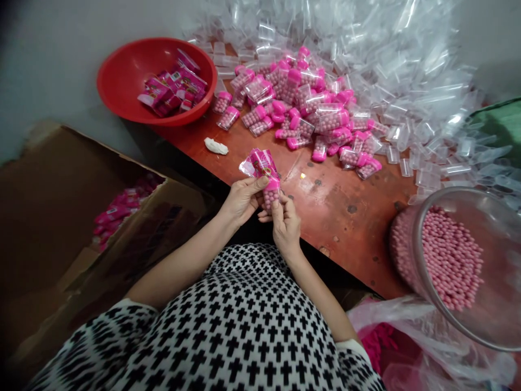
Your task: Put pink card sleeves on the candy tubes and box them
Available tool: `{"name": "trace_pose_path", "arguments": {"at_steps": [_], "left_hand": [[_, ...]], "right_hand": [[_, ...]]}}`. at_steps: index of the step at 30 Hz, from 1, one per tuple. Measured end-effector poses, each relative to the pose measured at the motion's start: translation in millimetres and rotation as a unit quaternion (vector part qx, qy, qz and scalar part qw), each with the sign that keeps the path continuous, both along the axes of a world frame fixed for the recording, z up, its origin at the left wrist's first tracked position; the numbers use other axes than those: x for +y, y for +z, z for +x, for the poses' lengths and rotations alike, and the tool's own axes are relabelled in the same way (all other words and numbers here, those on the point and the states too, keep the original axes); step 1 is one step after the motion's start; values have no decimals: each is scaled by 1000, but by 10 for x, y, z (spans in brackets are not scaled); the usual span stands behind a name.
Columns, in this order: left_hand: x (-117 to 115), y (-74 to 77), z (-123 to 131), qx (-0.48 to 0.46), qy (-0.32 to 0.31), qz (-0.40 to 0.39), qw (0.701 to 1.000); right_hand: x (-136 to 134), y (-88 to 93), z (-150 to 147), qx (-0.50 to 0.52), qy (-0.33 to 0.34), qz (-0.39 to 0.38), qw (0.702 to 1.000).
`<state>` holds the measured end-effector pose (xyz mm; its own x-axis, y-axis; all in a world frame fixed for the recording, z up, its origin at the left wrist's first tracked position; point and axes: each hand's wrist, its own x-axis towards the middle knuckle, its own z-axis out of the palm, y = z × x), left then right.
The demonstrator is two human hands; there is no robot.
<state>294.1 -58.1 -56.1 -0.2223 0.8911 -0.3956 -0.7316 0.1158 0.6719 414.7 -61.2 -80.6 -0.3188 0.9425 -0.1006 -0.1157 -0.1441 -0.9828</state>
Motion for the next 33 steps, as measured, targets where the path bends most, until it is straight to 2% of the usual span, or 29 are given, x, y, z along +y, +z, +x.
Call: {"name": "trace_pose_path", "arguments": {"at_steps": [5,10,16,21,25,30,33], "left_hand": [[39,-2,-81,66,-26,8,997],[75,15,-80,122,-5,20,992],[62,8,-64,99,-22,3,995],[34,26,1,76,-22,9,997],[10,49,65,50,-3,1,999],[-13,65,81,46,-1,-3,999],[-37,41,57,68,6,7,998]], "right_hand": [[55,-41,-3,85,41,-61,994],[58,-49,-17,0,-33,45,998],[94,-43,-45,80,14,-55,995],[63,1,-61,9,-50,34,998],[40,-22,-68,20,-25,26,999],[22,-96,-66,-51,-47,90,994],[26,-70,-74,-11,-36,52,998]]}}
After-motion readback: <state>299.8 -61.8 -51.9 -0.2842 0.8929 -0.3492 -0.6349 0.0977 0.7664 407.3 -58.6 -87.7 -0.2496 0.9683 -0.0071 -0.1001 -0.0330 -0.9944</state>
